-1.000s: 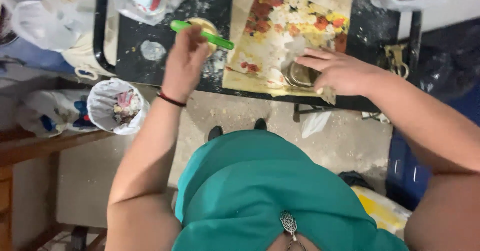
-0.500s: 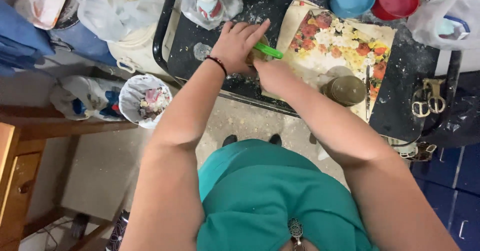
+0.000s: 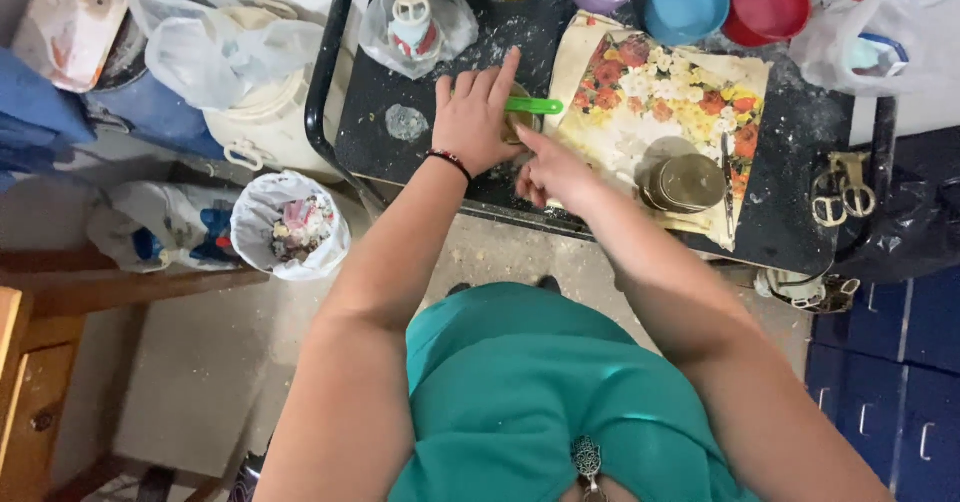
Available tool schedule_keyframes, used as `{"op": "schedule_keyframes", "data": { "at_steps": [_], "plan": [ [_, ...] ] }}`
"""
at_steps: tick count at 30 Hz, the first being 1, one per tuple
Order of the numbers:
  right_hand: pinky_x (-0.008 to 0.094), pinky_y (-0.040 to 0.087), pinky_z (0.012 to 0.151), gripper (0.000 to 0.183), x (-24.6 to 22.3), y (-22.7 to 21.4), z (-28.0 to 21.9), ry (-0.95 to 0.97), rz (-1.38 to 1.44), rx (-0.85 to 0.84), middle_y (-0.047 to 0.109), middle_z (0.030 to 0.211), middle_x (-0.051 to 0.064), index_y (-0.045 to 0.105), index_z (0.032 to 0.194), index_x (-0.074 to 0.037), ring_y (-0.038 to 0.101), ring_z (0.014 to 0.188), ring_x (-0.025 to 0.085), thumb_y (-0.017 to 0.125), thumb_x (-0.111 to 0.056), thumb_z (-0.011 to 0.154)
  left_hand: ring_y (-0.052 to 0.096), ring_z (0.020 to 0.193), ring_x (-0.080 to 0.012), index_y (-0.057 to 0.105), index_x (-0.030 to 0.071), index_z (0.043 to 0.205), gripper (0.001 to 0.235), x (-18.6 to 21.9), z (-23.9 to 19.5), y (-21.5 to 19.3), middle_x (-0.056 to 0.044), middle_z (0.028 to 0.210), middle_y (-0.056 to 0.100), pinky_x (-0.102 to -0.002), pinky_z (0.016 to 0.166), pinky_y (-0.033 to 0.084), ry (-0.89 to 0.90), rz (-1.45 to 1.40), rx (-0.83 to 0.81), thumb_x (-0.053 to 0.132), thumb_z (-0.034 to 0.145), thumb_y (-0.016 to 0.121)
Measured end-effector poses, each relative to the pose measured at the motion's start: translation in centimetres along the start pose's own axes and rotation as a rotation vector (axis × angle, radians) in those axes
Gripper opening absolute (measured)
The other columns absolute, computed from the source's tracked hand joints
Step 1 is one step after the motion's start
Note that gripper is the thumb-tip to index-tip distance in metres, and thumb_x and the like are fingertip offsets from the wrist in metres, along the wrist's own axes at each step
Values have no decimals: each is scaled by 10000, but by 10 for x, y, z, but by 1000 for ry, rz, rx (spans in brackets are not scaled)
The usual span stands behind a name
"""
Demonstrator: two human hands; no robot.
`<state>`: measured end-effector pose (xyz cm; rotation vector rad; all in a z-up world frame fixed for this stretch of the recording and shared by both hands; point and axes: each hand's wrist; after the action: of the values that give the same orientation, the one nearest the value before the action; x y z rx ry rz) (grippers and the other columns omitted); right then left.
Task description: The person scoops a yellow batter from a container into a round metal mold using a green spatula. They smooth the batter inside the mold and then place it on a blue cabinet. The person repeats this process with a second mold, filling it with batter and placing it next to the first one.
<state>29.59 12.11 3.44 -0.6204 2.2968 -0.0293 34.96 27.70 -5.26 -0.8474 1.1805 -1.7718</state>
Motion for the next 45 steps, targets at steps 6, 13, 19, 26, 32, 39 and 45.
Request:
{"op": "schedule_keyframes", "data": {
  "at_steps": [6,13,19,26,32,39,45],
  "plan": [
    [304,521,528,735,38,-27,-23,-72,-264,18,757,819,103,403,1637,-270,593,507,152,408,70,986,575,1105,-279,167,154,1672,1339,3,6,-16,-10,1395,609,-478,945,383,24,103,-111,847,712,791],
    [243,537,456,845,169,-85,-58,-723,173,268,738,768,162,440,1596,-165,724,554,240,373,165,822,277,1532,-376,428,93,1611,1237,96,23,-40,-166,1684,304,-690,1150,236,122,-30,-158,740,656,876],
    [295,513,523,822,257,-123,-111,-629,400,714,703,784,196,353,1629,-106,667,555,279,321,194,863,334,1546,-318,676,223,1377,902,224,76,-1,-69,1636,443,-686,1221,129,136,-401,-668,896,887,329],
    [327,533,530,827,304,-128,-153,-490,508,901,681,785,226,376,1606,-17,666,582,282,304,169,804,399,1501,-328,703,167,1324,866,258,112,-1,-45,1535,567,-595,1228,145,285,-341,-716,825,767,626],
    [352,529,551,814,307,-130,-150,-495,535,870,682,768,233,410,1587,-3,670,586,293,321,172,798,333,1512,-281,633,368,1390,929,258,113,44,79,1577,487,-642,1192,61,627,-291,-661,804,588,810],
    [353,521,551,823,275,-139,-144,-597,491,817,662,759,232,388,1602,6,648,581,292,324,187,801,300,1535,-356,694,261,1200,707,241,110,3,-47,1663,336,-718,1186,172,1068,-375,-645,502,596,972],
    [330,518,518,804,276,-143,-121,-695,382,795,658,775,232,363,1607,35,641,569,283,333,199,820,382,1504,-433,788,278,931,872,156,81,20,-57,1672,367,-721,1160,235,956,-635,-347,1019,613,457]
  ]
}}
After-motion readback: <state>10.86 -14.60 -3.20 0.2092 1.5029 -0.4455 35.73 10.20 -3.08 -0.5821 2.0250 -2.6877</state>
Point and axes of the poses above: each hand's wrist, its own z-axis towards the middle knuckle, its own y-axis out of the palm, x = y × z
